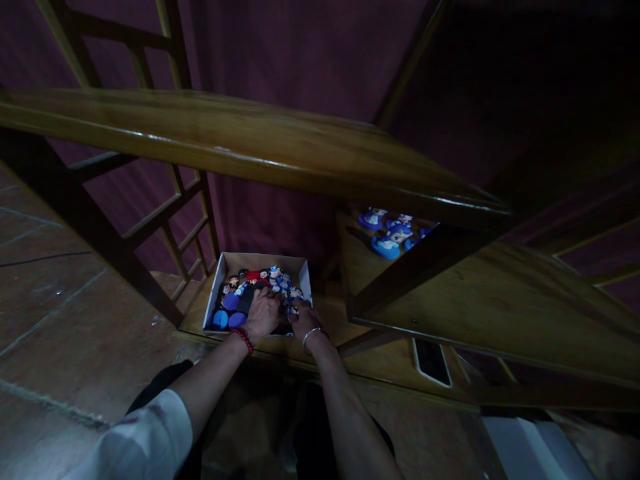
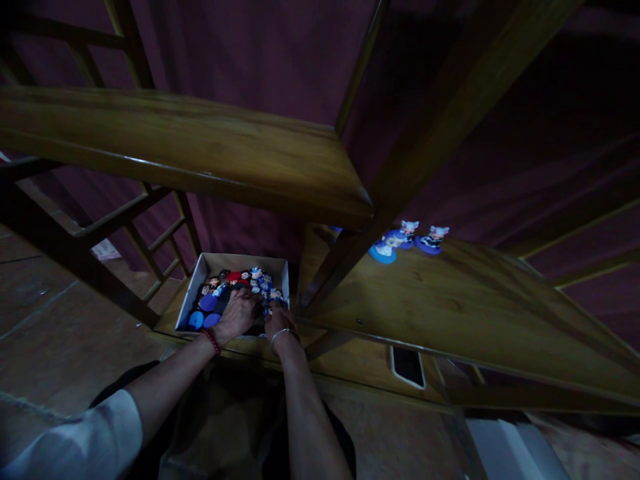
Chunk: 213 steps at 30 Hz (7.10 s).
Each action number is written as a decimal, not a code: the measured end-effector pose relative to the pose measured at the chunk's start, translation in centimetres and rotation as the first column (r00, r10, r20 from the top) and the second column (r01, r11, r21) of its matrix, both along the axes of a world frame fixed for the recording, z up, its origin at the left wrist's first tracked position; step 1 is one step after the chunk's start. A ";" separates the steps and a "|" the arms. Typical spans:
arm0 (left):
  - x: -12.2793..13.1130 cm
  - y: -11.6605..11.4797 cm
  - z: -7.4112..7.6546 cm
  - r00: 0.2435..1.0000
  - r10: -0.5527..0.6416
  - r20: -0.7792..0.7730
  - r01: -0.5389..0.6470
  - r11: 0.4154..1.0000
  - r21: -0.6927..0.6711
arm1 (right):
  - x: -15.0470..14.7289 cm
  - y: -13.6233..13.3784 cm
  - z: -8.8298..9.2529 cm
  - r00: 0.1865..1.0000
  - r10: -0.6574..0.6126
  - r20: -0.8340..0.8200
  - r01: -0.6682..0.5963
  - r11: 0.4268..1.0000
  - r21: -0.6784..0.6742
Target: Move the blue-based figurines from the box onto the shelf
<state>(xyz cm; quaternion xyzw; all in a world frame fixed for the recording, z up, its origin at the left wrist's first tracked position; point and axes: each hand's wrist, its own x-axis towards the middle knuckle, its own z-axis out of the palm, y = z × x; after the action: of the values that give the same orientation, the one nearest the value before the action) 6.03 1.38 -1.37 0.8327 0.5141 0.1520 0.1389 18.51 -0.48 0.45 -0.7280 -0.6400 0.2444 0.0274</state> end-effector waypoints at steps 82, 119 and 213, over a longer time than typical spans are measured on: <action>-9.4 1.8 0.5 0.929 0.358 0.089 -0.357 0.934 -0.034 | 0.4 0.3 -1.5 0.990 0.000 -0.139 0.008 0.998 0.058; -9.0 0.6 1.7 0.897 0.257 -0.359 -0.332 0.928 -0.166 | 0.3 0.1 -1.1 0.989 0.003 -0.150 0.004 0.999 0.043; -4.1 -1.1 0.8 0.932 0.299 0.204 -0.220 0.916 -0.336 | 0.3 0.8 -2.8 0.921 -0.110 -0.373 0.165 0.979 0.118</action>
<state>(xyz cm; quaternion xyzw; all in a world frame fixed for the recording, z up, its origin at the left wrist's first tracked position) 1.96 0.27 -0.58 0.6986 0.6163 0.1917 0.3090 18.80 0.29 -2.39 -0.7093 -0.5872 0.3246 0.2162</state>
